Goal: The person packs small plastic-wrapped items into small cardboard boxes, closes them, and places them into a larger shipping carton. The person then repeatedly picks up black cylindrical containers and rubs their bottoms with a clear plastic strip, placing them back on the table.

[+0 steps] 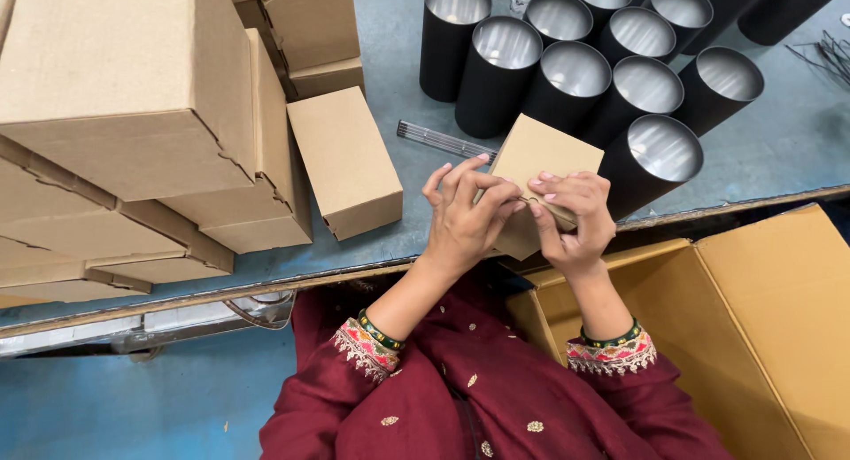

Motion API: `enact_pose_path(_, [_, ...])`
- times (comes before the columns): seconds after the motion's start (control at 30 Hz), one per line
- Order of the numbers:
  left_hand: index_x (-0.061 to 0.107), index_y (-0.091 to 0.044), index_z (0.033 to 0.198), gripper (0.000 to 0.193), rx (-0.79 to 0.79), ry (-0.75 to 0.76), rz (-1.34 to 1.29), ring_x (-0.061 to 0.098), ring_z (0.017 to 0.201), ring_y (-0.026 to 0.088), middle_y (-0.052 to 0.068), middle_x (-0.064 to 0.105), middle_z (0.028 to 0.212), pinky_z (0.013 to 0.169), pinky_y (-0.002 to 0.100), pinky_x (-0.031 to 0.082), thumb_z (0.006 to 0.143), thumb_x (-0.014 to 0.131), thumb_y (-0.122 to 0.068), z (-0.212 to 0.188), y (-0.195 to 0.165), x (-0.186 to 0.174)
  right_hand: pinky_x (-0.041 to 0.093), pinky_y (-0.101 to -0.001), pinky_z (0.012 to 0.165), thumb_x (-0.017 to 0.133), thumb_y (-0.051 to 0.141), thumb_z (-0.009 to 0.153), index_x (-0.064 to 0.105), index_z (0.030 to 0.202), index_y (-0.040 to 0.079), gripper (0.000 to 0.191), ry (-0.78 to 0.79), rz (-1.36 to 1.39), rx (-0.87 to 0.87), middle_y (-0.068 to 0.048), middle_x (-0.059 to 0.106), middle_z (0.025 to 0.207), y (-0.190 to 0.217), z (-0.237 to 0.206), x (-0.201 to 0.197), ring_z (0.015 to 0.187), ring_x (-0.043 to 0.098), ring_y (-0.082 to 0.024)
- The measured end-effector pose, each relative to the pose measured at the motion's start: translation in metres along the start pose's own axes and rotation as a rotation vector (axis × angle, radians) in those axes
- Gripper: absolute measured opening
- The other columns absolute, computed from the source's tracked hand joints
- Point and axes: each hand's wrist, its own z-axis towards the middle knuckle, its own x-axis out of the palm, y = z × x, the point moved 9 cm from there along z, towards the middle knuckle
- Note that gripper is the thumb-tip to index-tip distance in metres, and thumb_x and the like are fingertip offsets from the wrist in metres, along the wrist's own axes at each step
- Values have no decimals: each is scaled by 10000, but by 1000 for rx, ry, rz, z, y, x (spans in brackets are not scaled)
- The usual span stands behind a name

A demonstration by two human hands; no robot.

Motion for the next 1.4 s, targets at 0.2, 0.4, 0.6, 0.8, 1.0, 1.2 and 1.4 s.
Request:
enact_pose_path(0.2, [669, -229, 1080, 221, -51, 50, -60, 536, 1329, 204, -58, 644, 1092, 1152, 477, 240, 909, 800, -276, 13, 1, -11, 496, -378, 1003, 816, 137, 875, 639, 1142, 92, 324, 263, -43, 126, -106, 708, 1257, -2, 31, -1, 1182, 658, -273])
enact_pose_path(0.4, [647, -164, 1236, 325, -94, 134, -343, 524, 1413, 286, 36, 647, 1314, 1127, 421, 351, 935, 760, -213, -10, 7, -40, 399, -547, 1022, 830, 499, 694, 580, 1443, 158, 860, 836, -228, 9, -226, 351, 1584, -18, 73, 32, 1371, 417, -418])
enact_pose_path(0.6, [530, -120, 1412, 499, -709, 308, -715, 573, 1336, 258, 90, 626, 1385, 1062, 395, 474, 948, 686, -220, -90, 75, -25, 490, -481, 974, 813, 501, 581, 574, 1365, 327, 838, 1022, -190, 417, -155, 451, 1438, -47, 61, 57, 1262, 530, -382])
enact_pose_path(0.8, [525, -117, 1438, 529, -925, 128, -636, 581, 1355, 258, 109, 614, 1427, 1071, 420, 501, 963, 670, -300, -133, 150, -48, 477, -469, 1116, 923, 316, 594, 582, 1373, 177, 861, 553, -121, 147, -155, 466, 1392, -30, 74, 17, 1316, 541, -360])
enact_pose_path(1.0, [412, -116, 1509, 630, -921, 54, -429, 506, 1373, 260, 135, 566, 1468, 1092, 451, 419, 956, 666, -278, -137, 176, -75, 521, -330, 956, 976, 263, 755, 359, 1451, 130, 939, -154, 597, 614, -63, 436, 1268, -43, 30, 37, 1104, 494, -175])
enact_pose_path(1.2, [500, -76, 1409, 498, -811, 95, -371, 573, 1293, 277, 128, 652, 1346, 1077, 433, 447, 971, 681, -228, -143, 165, -85, 457, -435, 1102, 1006, 463, 668, 357, 1402, 104, 1043, -246, 98, 389, -102, 304, 1350, 16, 27, 129, 1325, 395, -275])
enact_pose_path(1.4, [576, -41, 1320, 419, -733, 98, -371, 611, 1212, 278, 125, 683, 1249, 1086, 393, 458, 939, 698, -167, -146, 160, -96, 390, -511, 1176, 978, 431, 729, 428, 1374, 110, 906, -16, 42, 273, -177, 314, 1430, 64, 45, 202, 1377, 368, -369])
